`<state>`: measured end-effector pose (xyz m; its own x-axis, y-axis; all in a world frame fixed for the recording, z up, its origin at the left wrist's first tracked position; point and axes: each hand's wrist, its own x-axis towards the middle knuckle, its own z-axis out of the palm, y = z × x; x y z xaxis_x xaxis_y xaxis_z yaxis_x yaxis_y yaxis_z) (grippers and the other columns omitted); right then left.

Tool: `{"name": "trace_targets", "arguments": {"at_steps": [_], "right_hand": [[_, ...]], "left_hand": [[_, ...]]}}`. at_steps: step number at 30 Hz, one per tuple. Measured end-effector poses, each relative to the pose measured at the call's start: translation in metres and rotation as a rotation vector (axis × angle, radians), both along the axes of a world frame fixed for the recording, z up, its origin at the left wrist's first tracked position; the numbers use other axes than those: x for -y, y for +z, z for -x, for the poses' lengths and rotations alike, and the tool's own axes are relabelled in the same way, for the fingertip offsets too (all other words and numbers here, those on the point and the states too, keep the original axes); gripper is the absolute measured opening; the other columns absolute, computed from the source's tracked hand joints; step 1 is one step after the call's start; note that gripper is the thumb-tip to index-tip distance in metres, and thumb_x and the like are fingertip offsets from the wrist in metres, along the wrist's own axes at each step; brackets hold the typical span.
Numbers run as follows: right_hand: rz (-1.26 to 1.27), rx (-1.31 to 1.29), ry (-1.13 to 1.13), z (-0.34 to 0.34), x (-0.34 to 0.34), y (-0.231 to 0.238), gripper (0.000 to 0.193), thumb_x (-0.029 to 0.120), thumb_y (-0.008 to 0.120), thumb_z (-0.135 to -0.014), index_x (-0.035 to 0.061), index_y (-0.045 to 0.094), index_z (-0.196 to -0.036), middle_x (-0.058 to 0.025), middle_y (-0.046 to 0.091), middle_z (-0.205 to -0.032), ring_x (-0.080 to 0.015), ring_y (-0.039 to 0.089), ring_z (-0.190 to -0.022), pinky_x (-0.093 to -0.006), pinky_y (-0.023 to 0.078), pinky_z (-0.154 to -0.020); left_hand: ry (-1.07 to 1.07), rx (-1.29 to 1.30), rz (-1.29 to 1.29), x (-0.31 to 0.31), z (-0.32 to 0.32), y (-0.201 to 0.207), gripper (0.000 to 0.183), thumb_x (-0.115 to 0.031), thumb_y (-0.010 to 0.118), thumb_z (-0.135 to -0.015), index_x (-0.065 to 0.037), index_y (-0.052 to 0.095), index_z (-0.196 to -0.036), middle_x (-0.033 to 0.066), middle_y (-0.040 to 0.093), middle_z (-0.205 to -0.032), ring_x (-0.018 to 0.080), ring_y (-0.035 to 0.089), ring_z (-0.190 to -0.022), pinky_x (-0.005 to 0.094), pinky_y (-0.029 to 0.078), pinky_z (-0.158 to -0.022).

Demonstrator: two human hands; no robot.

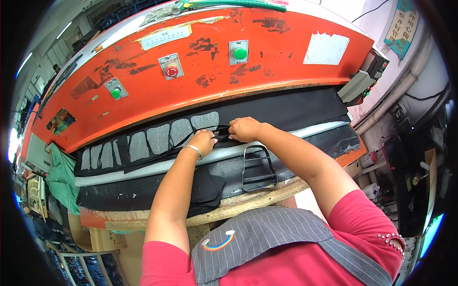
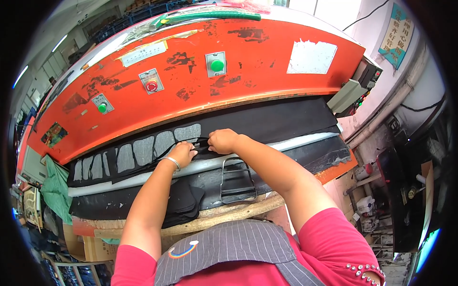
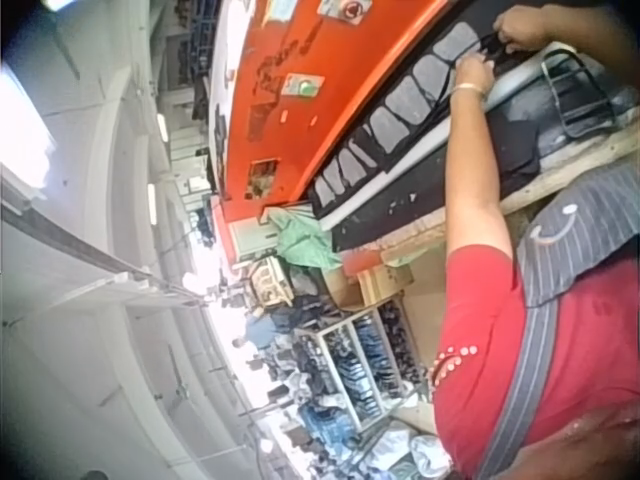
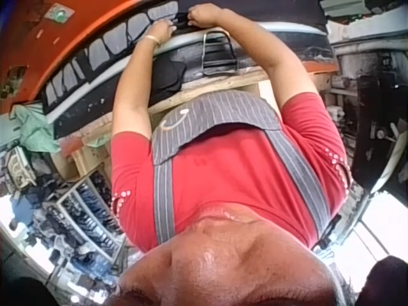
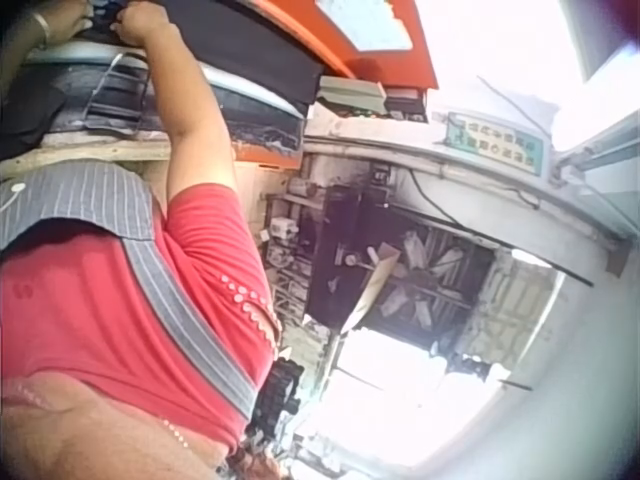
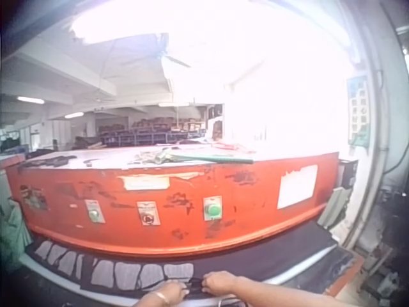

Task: Using a hydraulic cutting press and metal dies to cut shoe components from material, then bagging and labeling the parts.

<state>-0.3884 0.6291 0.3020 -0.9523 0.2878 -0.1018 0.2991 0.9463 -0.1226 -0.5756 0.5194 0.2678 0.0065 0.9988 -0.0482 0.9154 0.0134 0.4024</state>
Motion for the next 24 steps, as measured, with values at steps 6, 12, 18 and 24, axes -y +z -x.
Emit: {"name": "trace_targets", "arguments": {"at_steps": [6, 12, 18, 24], "right_hand": [[0.075, 0.012, -0.064, 0.007, -0.003, -0.001, 0.024, 0.028, 0.059, -0.088, 0.0055, 0.067, -0.093, -0.0105, 0.062, -0.1, -0.0319, 0.061, -0.097, -0.0422, 0.05, -0.082], [0.068, 0.008, -0.112, 0.001, -0.007, -0.002, 0.025, 0.028, 0.059, -0.087, 0.0057, 0.066, -0.098, -0.0137, 0.062, -0.104, -0.033, 0.062, -0.097, -0.0434, 0.049, -0.084], [0.028, -0.156, -0.07, -0.001, -0.009, -0.001, 0.024, 0.017, 0.055, -0.086, 0.0081, 0.062, -0.107, -0.0169, 0.062, -0.1, -0.0349, 0.064, -0.089, -0.0434, 0.051, -0.077], [-0.031, -0.124, 0.103, -0.006, -0.013, 0.0, 0.022, 0.009, 0.055, -0.081, 0.0126, 0.066, -0.1, -0.0153, 0.063, -0.103, -0.0347, 0.065, -0.085, -0.0421, 0.053, -0.074]], "left_hand": [[0.017, 0.098, 0.061, 0.002, 0.002, 0.011, 0.03, -0.025, 0.064, -0.085, -0.001, 0.065, -0.102, 0.0209, 0.06, -0.108, 0.0373, 0.054, -0.106, 0.0404, 0.043, -0.094], [0.033, 0.01, -0.458, 0.032, -0.021, 0.006, 0.041, -0.02, 0.077, -0.069, -0.012, 0.065, -0.108, 0.0128, 0.049, -0.127, 0.0323, 0.045, -0.118, 0.043, 0.037, -0.099], [-0.068, -0.196, -0.612, 0.036, -0.016, -0.008, 0.028, -0.022, 0.077, -0.068, -0.012, 0.07, -0.093, 0.0099, 0.049, -0.133, 0.0321, 0.043, -0.123, 0.0448, 0.036, -0.099], [0.052, 0.045, -0.398, 0.023, -0.015, -0.011, 0.02, -0.023, 0.073, -0.074, -0.006, 0.073, -0.084, 0.0117, 0.054, -0.127, 0.0313, 0.045, -0.122, 0.0427, 0.038, -0.1]]}}
